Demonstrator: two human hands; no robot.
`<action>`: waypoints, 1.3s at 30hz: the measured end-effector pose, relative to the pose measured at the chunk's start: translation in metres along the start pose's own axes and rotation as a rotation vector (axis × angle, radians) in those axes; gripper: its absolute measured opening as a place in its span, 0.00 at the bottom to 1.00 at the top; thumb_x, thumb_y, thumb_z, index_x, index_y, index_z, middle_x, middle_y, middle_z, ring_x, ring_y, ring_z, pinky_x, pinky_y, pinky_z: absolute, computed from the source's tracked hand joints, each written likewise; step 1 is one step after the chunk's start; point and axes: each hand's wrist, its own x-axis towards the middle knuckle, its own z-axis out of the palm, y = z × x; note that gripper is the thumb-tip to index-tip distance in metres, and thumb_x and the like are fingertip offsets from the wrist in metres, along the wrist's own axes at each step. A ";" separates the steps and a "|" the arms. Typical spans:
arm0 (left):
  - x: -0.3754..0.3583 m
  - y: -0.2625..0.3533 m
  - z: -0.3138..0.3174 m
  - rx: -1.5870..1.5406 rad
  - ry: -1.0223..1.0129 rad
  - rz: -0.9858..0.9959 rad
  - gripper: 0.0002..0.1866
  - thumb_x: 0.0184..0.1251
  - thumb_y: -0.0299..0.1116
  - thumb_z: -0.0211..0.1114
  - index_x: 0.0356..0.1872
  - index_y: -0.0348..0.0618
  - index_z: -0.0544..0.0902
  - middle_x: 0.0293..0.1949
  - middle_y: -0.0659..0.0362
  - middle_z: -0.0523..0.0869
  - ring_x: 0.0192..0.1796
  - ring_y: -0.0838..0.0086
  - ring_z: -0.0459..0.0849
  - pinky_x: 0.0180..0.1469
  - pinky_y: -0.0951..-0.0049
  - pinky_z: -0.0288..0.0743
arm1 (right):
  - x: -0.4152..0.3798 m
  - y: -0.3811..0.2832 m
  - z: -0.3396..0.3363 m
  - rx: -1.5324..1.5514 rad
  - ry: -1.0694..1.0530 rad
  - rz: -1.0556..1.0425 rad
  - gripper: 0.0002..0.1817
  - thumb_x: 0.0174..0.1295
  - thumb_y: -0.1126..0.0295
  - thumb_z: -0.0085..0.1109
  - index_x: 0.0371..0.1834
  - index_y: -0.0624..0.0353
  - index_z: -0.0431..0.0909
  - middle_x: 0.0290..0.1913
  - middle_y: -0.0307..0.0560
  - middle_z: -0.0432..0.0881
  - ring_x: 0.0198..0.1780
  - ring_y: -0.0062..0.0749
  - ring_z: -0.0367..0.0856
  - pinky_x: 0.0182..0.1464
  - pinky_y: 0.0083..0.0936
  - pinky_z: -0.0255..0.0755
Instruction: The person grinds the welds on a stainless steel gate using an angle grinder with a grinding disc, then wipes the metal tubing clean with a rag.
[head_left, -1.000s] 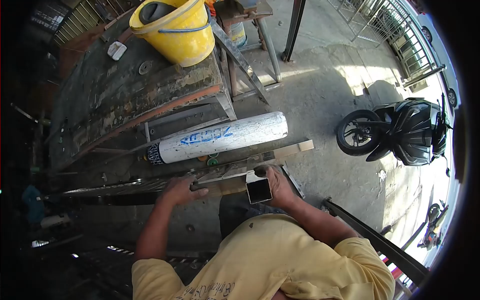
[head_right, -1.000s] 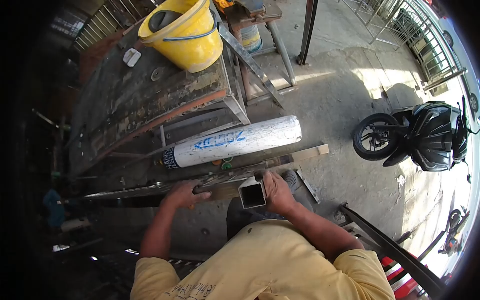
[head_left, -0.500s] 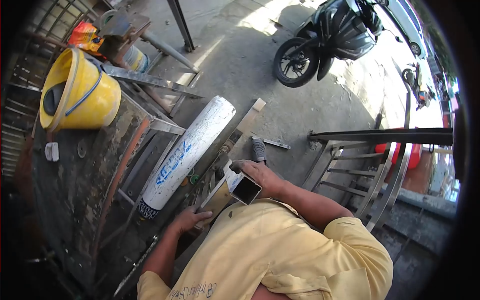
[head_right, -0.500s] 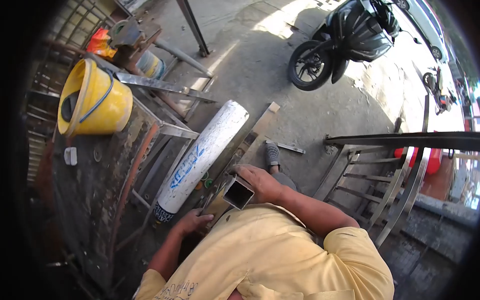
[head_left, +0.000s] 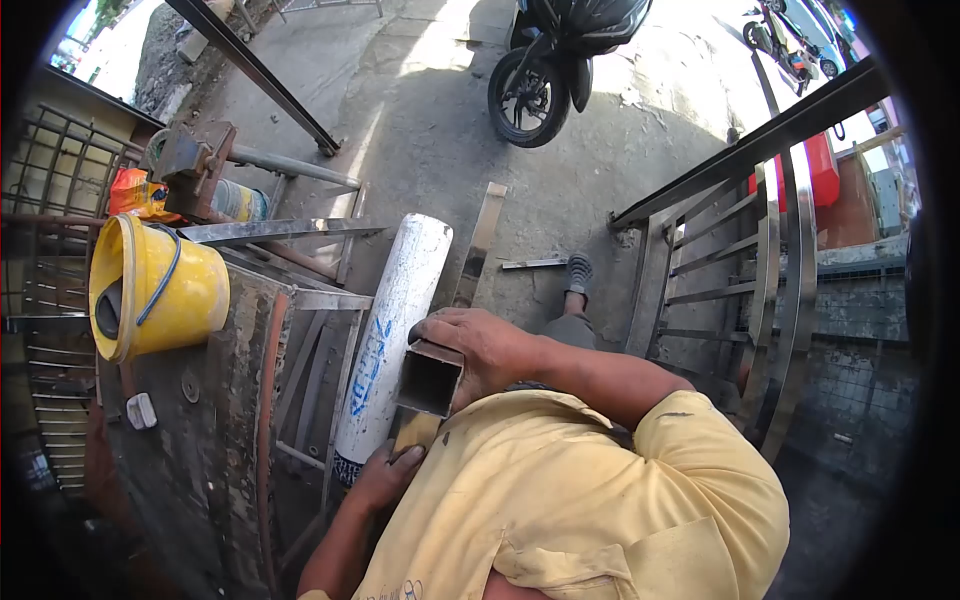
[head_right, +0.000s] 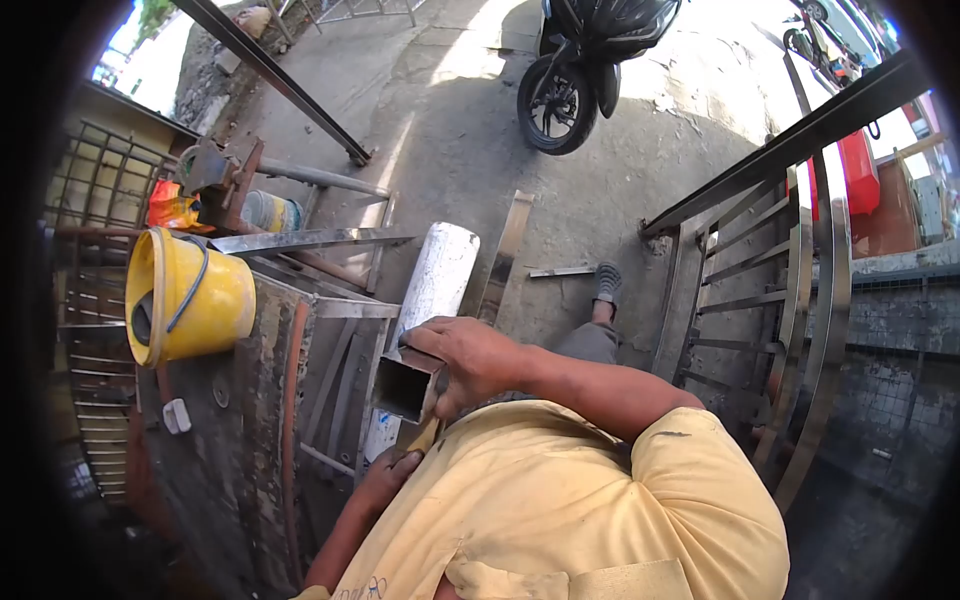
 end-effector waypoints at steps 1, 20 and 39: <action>0.000 -0.005 0.000 0.024 0.020 0.017 0.42 0.67 0.61 0.62 0.60 0.23 0.73 0.56 0.40 0.83 0.59 0.58 0.81 0.63 0.64 0.71 | 0.001 -0.002 0.000 -0.002 0.003 -0.007 0.38 0.33 0.62 0.78 0.50 0.62 0.73 0.42 0.57 0.81 0.47 0.56 0.81 0.47 0.42 0.76; 0.025 -0.009 0.021 0.164 0.127 -0.023 0.46 0.62 0.67 0.63 0.60 0.26 0.75 0.54 0.39 0.84 0.58 0.56 0.83 0.61 0.63 0.72 | -0.023 0.010 -0.012 0.011 -0.002 0.031 0.39 0.33 0.65 0.75 0.54 0.64 0.72 0.44 0.59 0.80 0.48 0.57 0.80 0.48 0.43 0.76; 0.053 -0.006 -0.064 0.135 0.236 -0.066 0.40 0.63 0.69 0.61 0.50 0.34 0.83 0.36 0.50 0.87 0.34 0.66 0.84 0.40 0.65 0.77 | 0.067 0.036 0.018 0.048 -0.168 0.321 0.31 0.37 0.64 0.75 0.48 0.56 0.74 0.42 0.58 0.83 0.47 0.57 0.83 0.50 0.41 0.76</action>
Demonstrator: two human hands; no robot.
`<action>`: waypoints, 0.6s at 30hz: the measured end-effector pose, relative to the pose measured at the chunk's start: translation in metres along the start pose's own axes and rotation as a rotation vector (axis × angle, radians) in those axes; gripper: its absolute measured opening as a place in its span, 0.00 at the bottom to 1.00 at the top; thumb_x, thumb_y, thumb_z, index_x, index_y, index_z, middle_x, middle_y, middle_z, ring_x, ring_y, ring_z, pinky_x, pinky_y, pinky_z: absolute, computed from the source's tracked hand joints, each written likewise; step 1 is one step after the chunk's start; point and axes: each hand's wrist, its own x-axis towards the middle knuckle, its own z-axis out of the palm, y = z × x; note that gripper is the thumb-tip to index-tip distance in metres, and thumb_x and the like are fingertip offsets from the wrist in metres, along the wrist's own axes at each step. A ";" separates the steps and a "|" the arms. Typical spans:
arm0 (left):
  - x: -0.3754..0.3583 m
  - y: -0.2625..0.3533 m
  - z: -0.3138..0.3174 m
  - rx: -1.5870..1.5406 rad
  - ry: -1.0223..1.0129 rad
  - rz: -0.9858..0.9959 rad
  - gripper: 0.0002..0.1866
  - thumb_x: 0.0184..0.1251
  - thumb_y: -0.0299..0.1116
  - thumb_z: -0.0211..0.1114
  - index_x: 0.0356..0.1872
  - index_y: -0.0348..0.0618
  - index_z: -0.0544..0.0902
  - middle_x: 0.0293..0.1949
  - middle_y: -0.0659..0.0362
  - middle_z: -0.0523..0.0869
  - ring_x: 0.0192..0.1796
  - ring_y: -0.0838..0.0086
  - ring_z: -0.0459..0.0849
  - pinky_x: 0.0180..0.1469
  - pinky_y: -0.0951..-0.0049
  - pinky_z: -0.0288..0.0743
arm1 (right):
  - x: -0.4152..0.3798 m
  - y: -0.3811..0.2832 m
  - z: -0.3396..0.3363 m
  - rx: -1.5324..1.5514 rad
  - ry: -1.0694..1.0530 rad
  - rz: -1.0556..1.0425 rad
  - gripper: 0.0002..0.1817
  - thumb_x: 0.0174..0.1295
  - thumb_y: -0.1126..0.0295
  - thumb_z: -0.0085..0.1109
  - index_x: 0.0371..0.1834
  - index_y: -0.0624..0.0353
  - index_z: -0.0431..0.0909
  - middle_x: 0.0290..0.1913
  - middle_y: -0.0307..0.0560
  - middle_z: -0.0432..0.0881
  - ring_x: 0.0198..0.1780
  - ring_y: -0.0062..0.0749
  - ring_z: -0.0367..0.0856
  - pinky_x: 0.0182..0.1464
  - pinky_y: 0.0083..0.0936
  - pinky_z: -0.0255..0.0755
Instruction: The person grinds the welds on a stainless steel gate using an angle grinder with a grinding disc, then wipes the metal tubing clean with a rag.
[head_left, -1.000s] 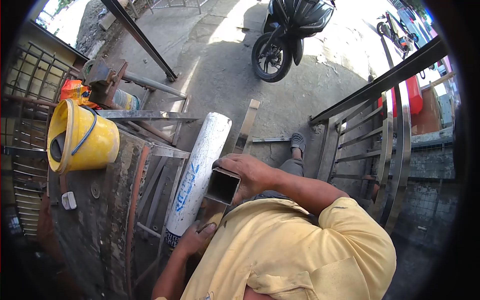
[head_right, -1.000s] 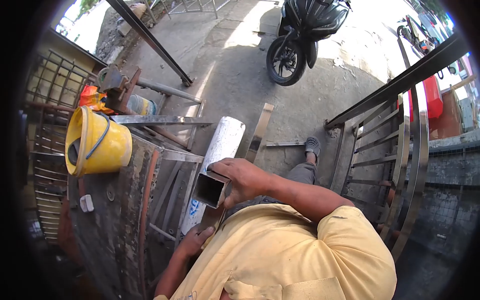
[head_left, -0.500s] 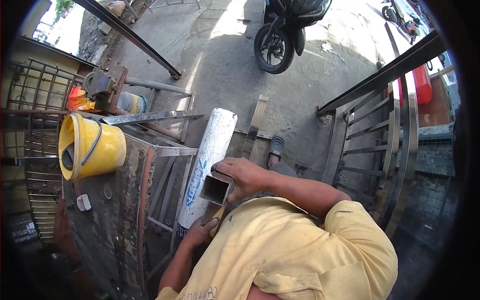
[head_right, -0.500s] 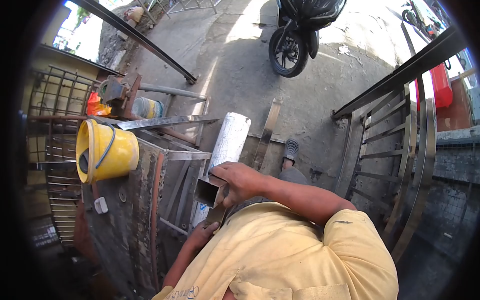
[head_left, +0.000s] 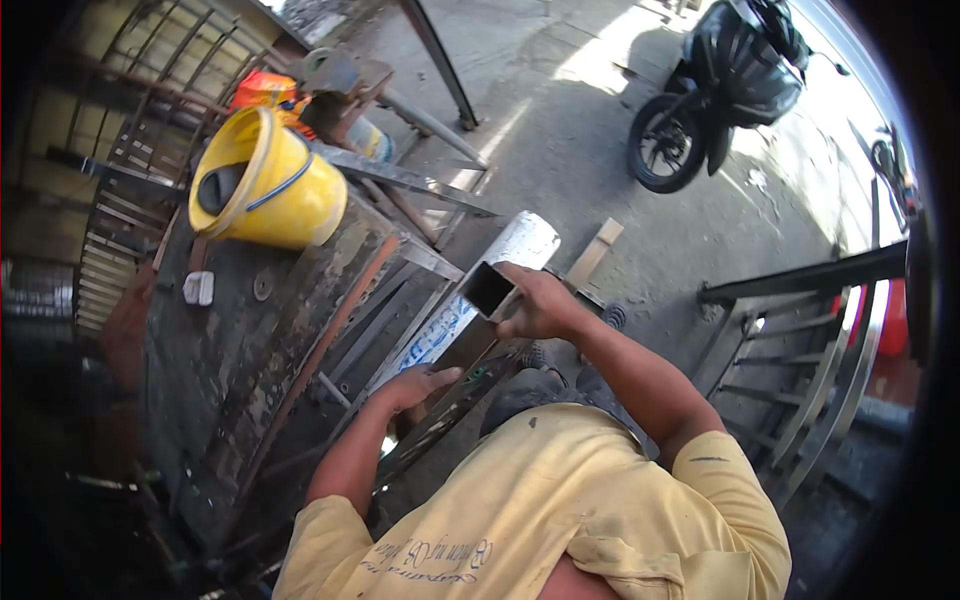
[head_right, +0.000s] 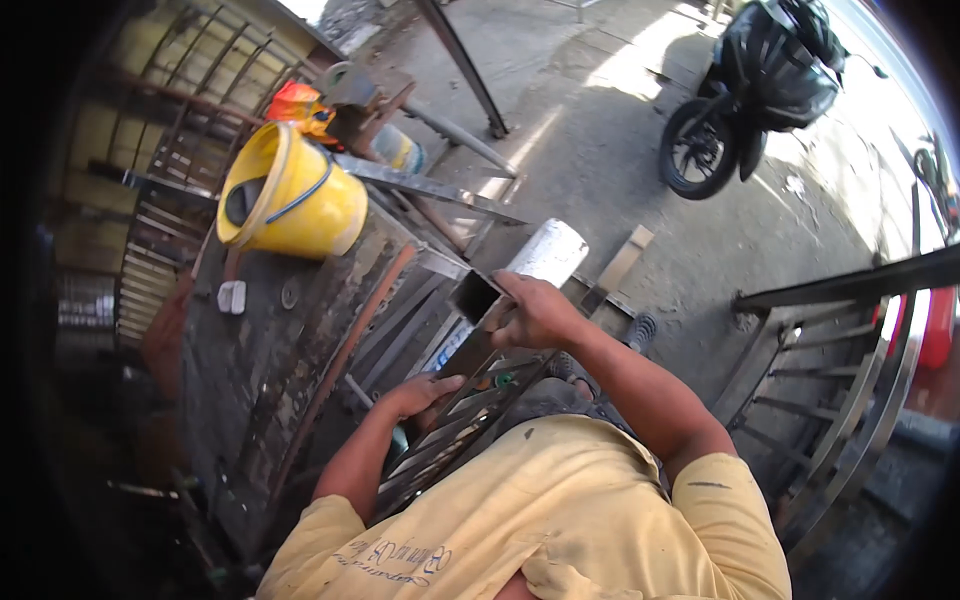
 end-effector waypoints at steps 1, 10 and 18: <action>0.002 -0.001 -0.005 0.006 0.001 -0.028 0.38 0.62 0.69 0.62 0.45 0.36 0.86 0.31 0.54 0.86 0.28 0.69 0.83 0.33 0.67 0.76 | 0.005 -0.003 -0.001 -0.003 -0.026 0.025 0.31 0.38 0.64 0.76 0.50 0.55 0.75 0.42 0.57 0.84 0.47 0.54 0.84 0.50 0.39 0.76; 0.003 -0.004 -0.056 0.061 0.302 0.106 0.51 0.53 0.79 0.61 0.58 0.37 0.82 0.52 0.42 0.86 0.58 0.55 0.83 0.60 0.61 0.73 | 0.088 0.014 0.025 -0.125 -0.120 0.062 0.23 0.43 0.64 0.74 0.43 0.61 0.81 0.38 0.50 0.88 0.44 0.38 0.87 0.48 0.31 0.78; -0.008 -0.003 -0.039 0.196 0.603 0.005 0.52 0.51 0.81 0.56 0.53 0.35 0.85 0.52 0.41 0.86 0.59 0.49 0.82 0.61 0.54 0.73 | 0.094 0.028 0.026 -0.185 -0.109 -0.062 0.15 0.45 0.65 0.72 0.29 0.65 0.80 0.28 0.50 0.83 0.32 0.35 0.82 0.40 0.33 0.75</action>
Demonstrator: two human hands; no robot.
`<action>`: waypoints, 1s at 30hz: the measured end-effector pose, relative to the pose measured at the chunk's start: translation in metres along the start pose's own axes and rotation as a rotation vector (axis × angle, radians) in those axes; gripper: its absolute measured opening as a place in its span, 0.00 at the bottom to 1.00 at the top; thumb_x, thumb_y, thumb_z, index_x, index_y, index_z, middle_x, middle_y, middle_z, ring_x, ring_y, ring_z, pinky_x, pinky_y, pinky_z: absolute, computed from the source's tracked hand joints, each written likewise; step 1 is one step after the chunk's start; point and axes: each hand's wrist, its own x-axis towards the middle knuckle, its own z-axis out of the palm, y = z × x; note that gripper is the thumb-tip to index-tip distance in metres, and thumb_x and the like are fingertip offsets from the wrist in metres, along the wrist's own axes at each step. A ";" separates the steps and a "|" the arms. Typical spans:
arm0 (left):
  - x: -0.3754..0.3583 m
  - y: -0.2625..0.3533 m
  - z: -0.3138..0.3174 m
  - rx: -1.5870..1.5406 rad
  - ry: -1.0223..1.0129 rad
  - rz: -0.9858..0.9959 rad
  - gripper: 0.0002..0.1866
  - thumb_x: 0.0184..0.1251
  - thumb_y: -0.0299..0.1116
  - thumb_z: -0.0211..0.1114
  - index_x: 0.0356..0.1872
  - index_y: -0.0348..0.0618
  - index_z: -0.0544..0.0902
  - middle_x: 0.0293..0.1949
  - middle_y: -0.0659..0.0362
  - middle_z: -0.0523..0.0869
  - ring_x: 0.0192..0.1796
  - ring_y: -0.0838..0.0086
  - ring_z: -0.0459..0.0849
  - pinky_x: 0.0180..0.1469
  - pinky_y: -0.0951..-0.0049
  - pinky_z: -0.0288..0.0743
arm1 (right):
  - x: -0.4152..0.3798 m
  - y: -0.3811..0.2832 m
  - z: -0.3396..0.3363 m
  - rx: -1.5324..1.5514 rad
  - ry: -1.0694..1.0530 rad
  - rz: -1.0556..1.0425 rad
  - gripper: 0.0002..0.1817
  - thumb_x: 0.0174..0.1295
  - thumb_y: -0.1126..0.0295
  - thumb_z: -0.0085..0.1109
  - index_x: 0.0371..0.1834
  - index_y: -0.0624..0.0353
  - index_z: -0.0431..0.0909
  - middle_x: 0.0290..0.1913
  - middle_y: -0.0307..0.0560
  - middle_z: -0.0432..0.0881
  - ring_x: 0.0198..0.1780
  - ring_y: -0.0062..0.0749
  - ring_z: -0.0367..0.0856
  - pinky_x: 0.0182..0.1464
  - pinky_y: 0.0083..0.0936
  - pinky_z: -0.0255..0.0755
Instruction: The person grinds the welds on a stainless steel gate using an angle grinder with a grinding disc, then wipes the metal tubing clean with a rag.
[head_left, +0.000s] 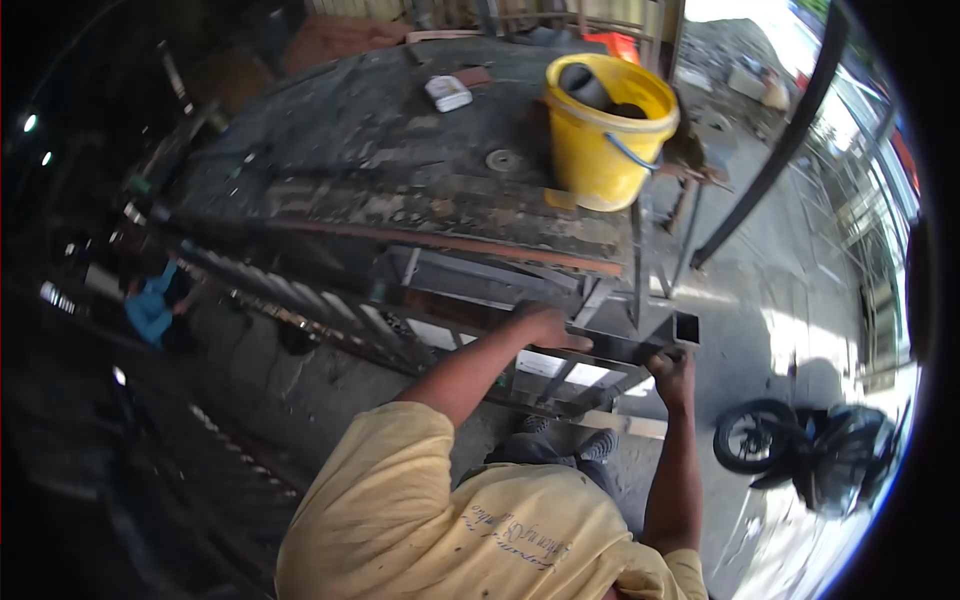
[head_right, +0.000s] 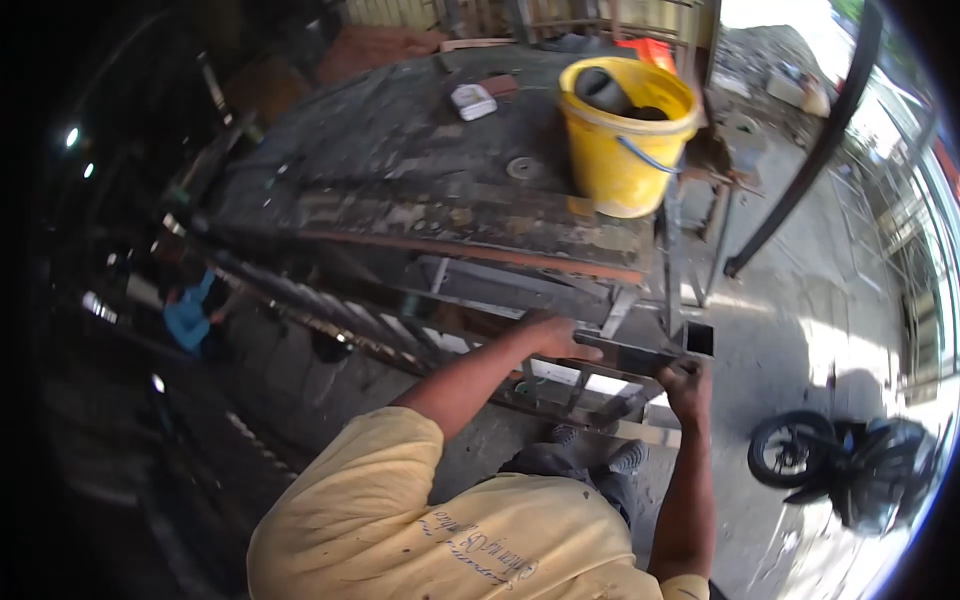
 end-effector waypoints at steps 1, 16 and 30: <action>-0.012 0.002 0.001 -0.039 0.077 0.011 0.52 0.53 0.80 0.55 0.49 0.31 0.85 0.52 0.41 0.86 0.58 0.48 0.83 0.62 0.53 0.73 | 0.007 0.046 0.011 0.082 0.053 -0.120 0.16 0.45 0.64 0.73 0.23 0.65 0.78 0.23 0.47 0.80 0.30 0.33 0.80 0.39 0.33 0.74; -0.019 0.048 0.090 -0.084 0.701 -0.174 0.35 0.62 0.66 0.55 0.40 0.37 0.87 0.44 0.44 0.87 0.56 0.54 0.81 0.68 0.53 0.59 | -0.008 0.013 -0.029 0.203 -0.331 -0.400 0.18 0.53 0.60 0.78 0.29 0.65 0.86 0.24 0.41 0.82 0.29 0.25 0.78 0.36 0.27 0.71; -0.068 0.071 0.100 -0.071 0.836 -0.137 0.29 0.60 0.64 0.58 0.34 0.44 0.87 0.33 0.52 0.86 0.44 0.59 0.83 0.59 0.57 0.65 | -0.052 0.012 -0.039 0.067 -0.198 -0.426 0.09 0.48 0.74 0.71 0.21 0.69 0.81 0.17 0.46 0.77 0.22 0.26 0.73 0.28 0.29 0.66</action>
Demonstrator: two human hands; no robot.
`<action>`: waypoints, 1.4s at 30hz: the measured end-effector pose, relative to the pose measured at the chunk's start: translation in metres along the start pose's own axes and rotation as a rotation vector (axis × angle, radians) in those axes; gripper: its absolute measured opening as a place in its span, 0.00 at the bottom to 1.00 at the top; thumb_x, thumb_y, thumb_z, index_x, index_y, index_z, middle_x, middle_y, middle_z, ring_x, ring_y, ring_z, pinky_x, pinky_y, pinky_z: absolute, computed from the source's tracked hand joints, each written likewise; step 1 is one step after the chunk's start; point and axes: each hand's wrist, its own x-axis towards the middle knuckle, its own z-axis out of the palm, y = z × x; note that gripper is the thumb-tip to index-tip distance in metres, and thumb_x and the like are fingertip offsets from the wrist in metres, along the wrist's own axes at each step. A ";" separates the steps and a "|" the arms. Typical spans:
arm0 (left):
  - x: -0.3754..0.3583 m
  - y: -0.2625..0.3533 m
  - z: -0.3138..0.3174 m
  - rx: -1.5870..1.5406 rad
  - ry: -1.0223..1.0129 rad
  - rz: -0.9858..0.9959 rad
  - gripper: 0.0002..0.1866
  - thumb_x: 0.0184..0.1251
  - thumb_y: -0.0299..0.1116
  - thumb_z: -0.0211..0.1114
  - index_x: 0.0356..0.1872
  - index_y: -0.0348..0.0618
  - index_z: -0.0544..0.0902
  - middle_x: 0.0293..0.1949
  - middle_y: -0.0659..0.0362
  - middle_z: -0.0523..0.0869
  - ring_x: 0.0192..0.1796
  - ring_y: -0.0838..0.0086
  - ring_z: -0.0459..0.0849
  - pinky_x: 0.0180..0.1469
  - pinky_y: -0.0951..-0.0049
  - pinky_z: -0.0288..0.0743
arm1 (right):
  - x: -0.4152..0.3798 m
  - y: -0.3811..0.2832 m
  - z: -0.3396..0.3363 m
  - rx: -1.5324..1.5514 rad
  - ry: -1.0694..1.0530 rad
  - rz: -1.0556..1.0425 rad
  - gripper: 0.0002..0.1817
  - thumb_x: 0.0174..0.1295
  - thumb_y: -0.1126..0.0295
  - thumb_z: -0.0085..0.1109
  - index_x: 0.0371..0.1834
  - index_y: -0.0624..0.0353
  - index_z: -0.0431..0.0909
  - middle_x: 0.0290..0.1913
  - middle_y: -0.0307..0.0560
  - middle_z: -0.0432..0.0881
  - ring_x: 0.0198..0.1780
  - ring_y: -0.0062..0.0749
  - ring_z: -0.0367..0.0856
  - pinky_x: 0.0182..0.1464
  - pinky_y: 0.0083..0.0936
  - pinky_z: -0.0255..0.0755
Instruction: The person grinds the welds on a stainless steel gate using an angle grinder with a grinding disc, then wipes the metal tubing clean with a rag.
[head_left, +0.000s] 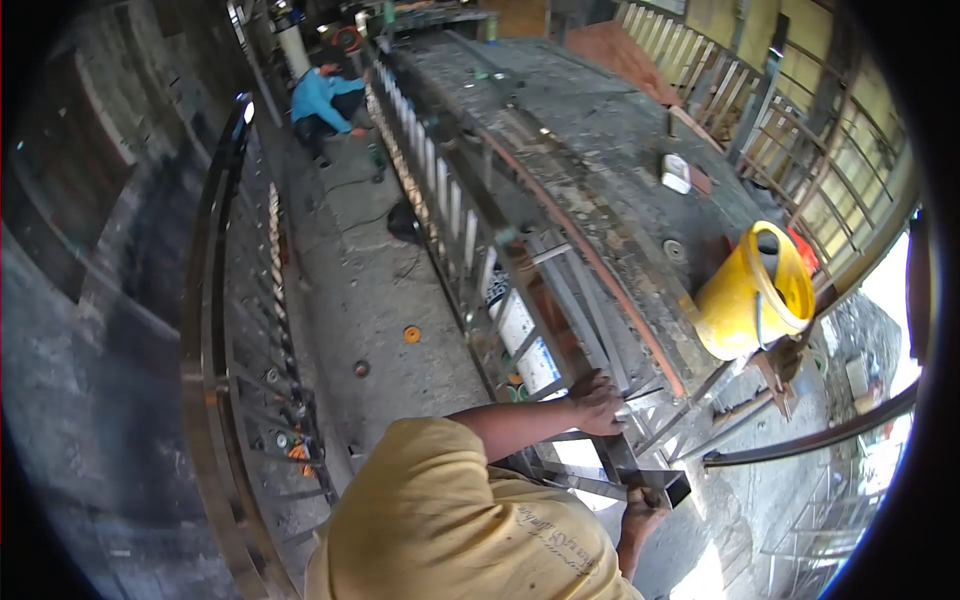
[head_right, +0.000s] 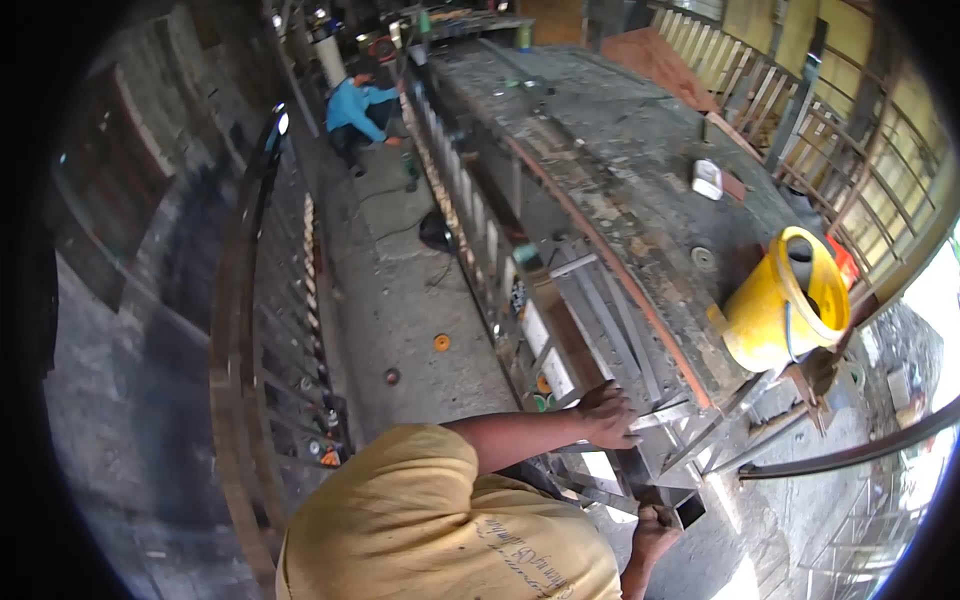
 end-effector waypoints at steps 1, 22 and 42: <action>0.001 -0.001 0.012 -0.004 0.052 -0.019 0.29 0.59 0.63 0.59 0.34 0.45 0.87 0.34 0.52 0.86 0.46 0.60 0.82 0.60 0.56 0.65 | 0.002 0.004 0.003 0.031 0.003 0.013 0.07 0.46 0.77 0.69 0.20 0.69 0.80 0.18 0.45 0.77 0.22 0.28 0.72 0.27 0.29 0.65; 0.118 -0.026 0.043 -0.100 -0.141 0.083 0.30 0.63 0.60 0.56 0.47 0.42 0.85 0.50 0.46 0.85 0.56 0.56 0.82 0.66 0.51 0.62 | 0.110 0.056 -0.004 0.162 -0.061 0.382 0.27 0.62 0.66 0.69 0.62 0.62 0.72 0.50 0.40 0.80 0.50 0.28 0.77 0.58 0.28 0.69; 0.187 -0.058 0.028 0.039 -0.377 0.328 0.46 0.54 0.63 0.67 0.70 0.44 0.69 0.68 0.47 0.73 0.74 0.53 0.63 0.75 0.48 0.52 | 0.184 0.067 0.005 -0.018 0.043 0.712 0.33 0.57 0.48 0.68 0.62 0.53 0.75 0.52 0.40 0.82 0.36 0.25 0.79 0.26 0.22 0.69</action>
